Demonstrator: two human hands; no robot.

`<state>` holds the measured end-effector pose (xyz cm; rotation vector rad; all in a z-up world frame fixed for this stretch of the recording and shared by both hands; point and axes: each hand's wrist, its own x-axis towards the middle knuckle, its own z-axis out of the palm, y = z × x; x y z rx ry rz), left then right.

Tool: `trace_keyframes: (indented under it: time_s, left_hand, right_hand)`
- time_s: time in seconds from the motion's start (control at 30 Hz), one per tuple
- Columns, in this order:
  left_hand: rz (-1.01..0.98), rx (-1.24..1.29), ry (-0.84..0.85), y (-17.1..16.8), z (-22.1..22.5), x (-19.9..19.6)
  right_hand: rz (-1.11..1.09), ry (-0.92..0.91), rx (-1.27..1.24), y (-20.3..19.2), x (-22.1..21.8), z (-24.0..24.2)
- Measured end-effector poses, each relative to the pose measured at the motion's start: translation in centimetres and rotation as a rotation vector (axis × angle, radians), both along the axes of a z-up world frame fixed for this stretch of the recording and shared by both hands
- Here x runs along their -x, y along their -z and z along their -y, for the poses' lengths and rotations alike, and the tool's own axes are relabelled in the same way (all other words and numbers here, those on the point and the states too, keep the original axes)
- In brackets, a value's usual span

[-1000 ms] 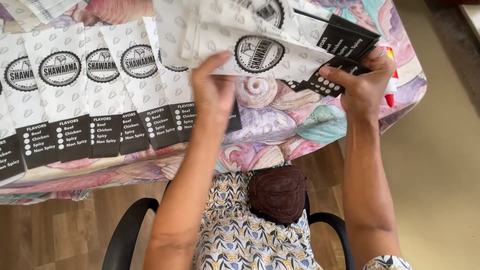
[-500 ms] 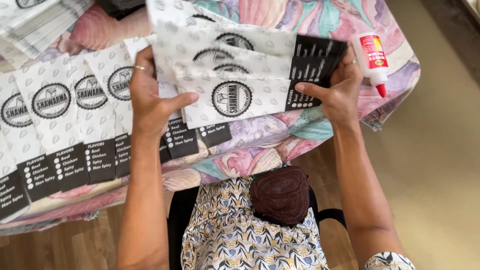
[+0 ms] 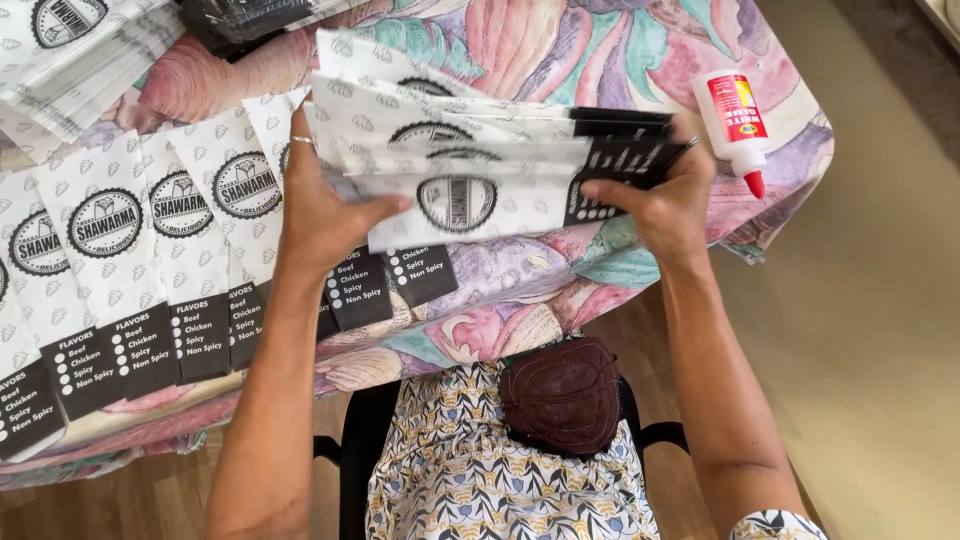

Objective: The person sorts printed shawarma paper sleeves by hand on a table, aligning them into a neat stack and fanning through the edges to organize them.

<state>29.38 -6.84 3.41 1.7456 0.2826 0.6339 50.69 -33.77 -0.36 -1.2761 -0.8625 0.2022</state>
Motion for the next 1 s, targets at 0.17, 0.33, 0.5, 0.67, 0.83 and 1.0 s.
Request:
trace_keyframes:
  time_s: [0.17,0.33,0.5,0.67,0.83,1.0]
  left_hand:
    - [0.25,-0.293,-0.062,-0.7,-0.2,-0.8]
    - [0.308,-0.251,0.241,1.5,-2.4,-2.4]
    - [0.158,-0.217,0.081,0.3,0.3,-2.6]
    - [0.353,-0.315,0.11,-0.8,1.2,-2.5]
    - [0.157,-0.439,-0.005,-0.5,1.8,-1.4]
    - [0.163,-0.439,-0.026,-0.5,2.8,-1.3]
  right_hand:
    - [0.057,0.129,-0.107,-1.1,-0.5,0.3]
    - [0.084,-0.109,0.141,-2.8,-0.8,1.4]
    - [-0.138,0.037,0.032,-0.5,-0.8,1.1]
    - [0.073,-0.042,-0.101,-1.4,-0.4,1.5]
    - [0.041,0.044,-0.264,0.2,-1.7,3.0]
    - [0.167,0.285,-0.217,-0.5,-1.5,4.5]
